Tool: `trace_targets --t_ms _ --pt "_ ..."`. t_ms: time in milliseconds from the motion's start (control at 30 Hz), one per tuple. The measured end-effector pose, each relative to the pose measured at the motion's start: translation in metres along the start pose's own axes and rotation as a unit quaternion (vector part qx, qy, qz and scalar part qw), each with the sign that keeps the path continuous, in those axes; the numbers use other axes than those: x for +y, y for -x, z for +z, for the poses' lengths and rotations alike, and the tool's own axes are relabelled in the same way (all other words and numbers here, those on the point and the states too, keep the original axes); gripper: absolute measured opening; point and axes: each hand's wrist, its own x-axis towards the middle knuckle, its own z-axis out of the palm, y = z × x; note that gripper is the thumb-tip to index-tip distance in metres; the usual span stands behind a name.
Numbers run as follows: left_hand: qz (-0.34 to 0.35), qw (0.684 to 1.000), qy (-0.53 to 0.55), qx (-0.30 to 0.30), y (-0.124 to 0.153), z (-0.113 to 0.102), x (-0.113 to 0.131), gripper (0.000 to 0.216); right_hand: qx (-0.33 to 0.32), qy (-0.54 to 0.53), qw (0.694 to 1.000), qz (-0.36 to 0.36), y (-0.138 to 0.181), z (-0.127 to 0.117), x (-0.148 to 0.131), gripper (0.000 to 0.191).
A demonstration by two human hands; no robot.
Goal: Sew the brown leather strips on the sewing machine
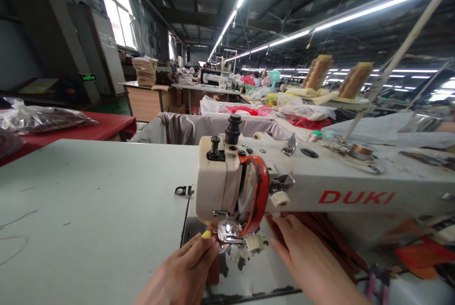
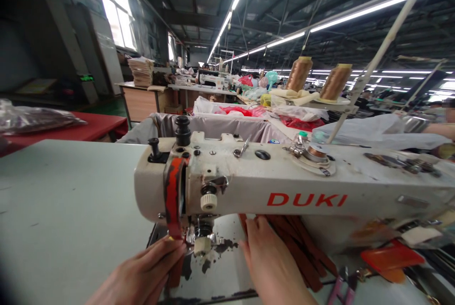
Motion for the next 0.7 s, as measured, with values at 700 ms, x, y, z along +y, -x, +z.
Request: trace_targets --t_ms 700 --pt "-0.055 0.998 0.031 0.005 0.004 -0.008 -0.011 0.038 -0.114 -0.167 0.979 0.005 0.012 -0.075 -0.010 0.021"
